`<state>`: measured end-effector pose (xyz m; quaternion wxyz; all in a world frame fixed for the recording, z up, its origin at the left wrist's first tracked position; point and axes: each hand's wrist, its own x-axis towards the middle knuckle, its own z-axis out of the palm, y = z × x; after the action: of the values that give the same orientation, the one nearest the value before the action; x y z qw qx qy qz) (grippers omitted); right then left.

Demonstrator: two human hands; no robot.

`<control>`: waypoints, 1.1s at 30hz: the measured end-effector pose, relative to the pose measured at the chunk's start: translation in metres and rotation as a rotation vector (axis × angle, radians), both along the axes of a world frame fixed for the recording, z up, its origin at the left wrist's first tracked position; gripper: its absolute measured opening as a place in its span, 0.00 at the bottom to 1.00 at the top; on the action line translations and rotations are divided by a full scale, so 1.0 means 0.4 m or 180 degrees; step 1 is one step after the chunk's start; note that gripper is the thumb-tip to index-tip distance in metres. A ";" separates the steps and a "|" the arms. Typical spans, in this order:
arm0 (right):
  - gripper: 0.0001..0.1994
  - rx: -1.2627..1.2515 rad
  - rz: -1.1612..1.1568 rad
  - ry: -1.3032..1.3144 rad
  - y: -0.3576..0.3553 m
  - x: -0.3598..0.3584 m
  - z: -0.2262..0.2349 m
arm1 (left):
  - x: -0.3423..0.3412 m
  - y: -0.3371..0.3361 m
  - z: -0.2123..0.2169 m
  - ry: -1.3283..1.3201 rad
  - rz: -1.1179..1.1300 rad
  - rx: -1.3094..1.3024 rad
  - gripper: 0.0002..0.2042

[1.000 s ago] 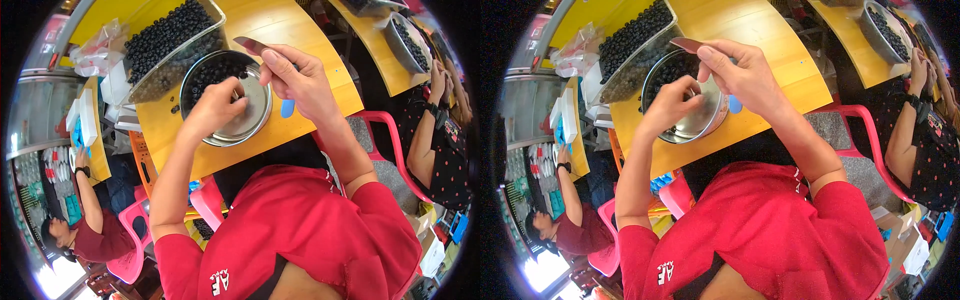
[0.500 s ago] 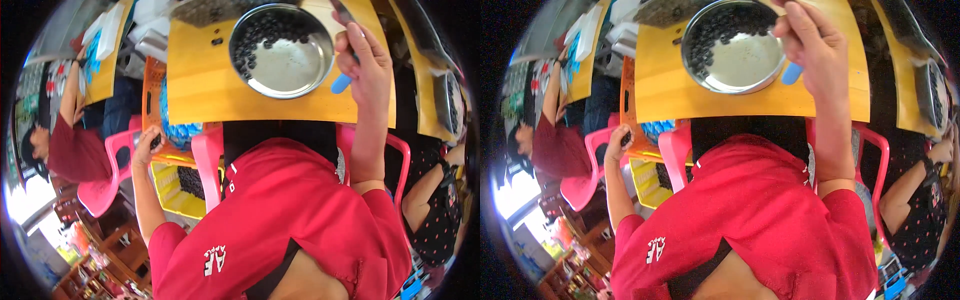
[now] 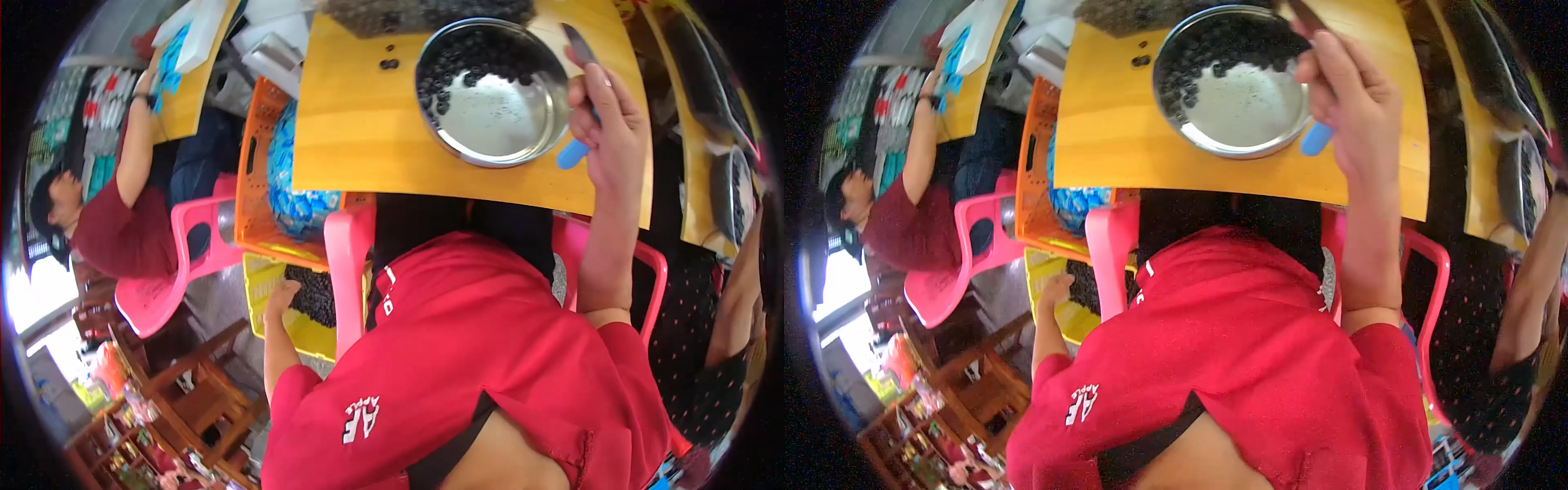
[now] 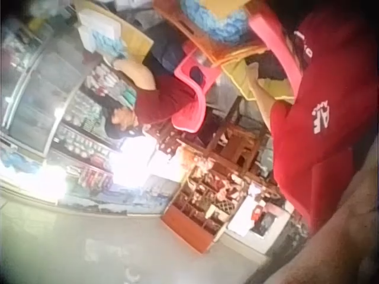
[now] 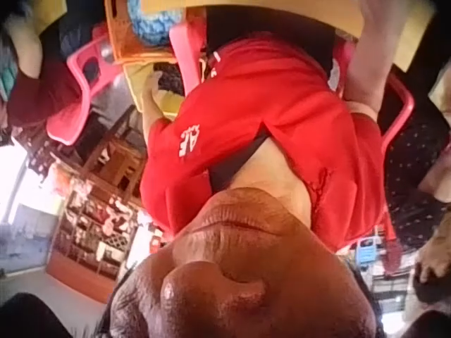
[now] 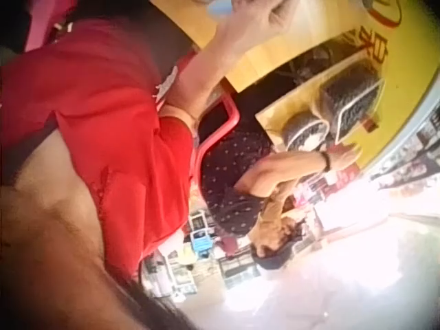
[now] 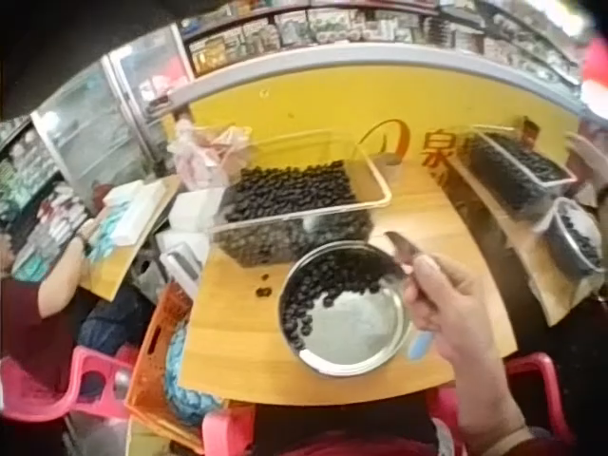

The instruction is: The person uses a small blade to trim the ends of small black seeds or fruits at a manual workstation.

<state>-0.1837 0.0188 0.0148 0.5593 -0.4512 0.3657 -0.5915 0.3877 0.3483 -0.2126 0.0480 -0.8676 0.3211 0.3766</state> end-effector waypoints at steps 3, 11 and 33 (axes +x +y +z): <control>0.15 -0.0056 -0.0073 0.0095 0.000 0.003 -0.004 | -0.039 -0.166 0.045 -0.0526 -0.0627 -0.1156 0.14; 0.14 -0.0024 -0.0027 -0.0016 0.035 0.009 -0.014 | -0.600 -0.658 0.608 0.0425 -0.2954 -0.3739 0.11; 0.12 0.0104 -0.0122 -0.0060 0.103 -0.051 -0.003 | -0.917 -0.909 0.624 0.0516 -0.6114 -0.0807 0.14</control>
<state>-0.2040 0.0601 0.0136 0.5585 -0.4293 0.3786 -0.6003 0.0209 -0.0155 0.0371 0.2188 -0.2062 0.9329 0.1982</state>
